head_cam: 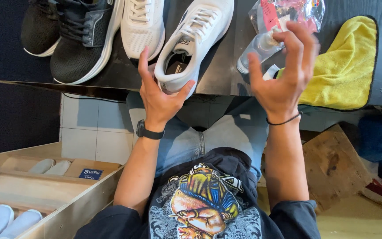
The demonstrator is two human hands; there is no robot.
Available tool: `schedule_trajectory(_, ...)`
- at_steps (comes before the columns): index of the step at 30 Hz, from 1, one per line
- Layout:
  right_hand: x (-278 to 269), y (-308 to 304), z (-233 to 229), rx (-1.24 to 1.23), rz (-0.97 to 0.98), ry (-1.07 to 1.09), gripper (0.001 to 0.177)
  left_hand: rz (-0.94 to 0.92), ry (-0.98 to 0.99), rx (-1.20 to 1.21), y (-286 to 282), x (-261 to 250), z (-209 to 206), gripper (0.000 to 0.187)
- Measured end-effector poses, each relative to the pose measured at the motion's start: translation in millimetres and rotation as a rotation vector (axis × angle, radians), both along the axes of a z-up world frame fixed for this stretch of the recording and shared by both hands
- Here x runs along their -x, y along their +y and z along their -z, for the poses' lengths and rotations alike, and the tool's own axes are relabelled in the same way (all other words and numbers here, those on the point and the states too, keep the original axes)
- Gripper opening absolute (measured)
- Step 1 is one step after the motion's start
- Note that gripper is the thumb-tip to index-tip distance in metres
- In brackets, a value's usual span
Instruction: Cleaning white sneakers using a cleaning solution and a cotton pad at a service counter.
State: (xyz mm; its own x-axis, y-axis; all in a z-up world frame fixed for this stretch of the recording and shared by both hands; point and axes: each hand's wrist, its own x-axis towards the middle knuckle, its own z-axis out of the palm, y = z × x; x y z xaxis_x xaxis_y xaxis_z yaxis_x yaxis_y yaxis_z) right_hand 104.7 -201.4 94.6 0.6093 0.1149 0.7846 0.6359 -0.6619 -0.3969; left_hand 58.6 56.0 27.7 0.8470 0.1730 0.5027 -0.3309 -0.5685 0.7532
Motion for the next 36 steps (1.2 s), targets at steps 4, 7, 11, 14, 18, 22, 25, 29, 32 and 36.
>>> schedule_trajectory(4,-1,-5,26,-0.019,-0.069,0.254,0.068,-0.011,0.014,0.04,0,5,-21,0.099)
schedule_trajectory(7,-5,-10,35,-0.285,-0.12,0.23,0.065,0.01,0.085,0.292,0,9,-30,0.084)
schedule_trajectory(11,8,-14,40,-1.299,-0.429,0.79,0.081,-0.02,0.088,0.371,4,13,-19,0.058)
schedule_trajectory(14,15,-7,55,-1.344,-0.55,0.913,0.043,-0.051,0.163,0.438,8,16,12,0.059)
schedule_trajectory(18,19,-1,67,-1.441,-0.481,1.06,0.033,-0.104,0.244,0.508,9,19,24,0.061)
schedule_trajectory(22,25,5,67,-1.403,-0.453,0.982,0.047,-0.096,0.221,0.551,6,20,24,0.058)
schedule_trajectory(25,20,2,71,-1.358,-0.307,0.738,0.045,-0.06,0.236,0.654,5,18,15,0.058)
schedule_trajectory(29,23,17,26,-0.439,-0.108,0.255,0.066,-0.031,0.251,0.796,3,12,3,0.061)
schedule_trajectory(32,13,11,40,-0.173,0.021,0.145,0.068,-0.037,0.235,0.747,3,10,-3,0.062)
schedule_trajectory(36,6,3,47,-0.023,0.061,0.046,0.069,-0.011,0.188,0.614,2,7,-15,0.058)
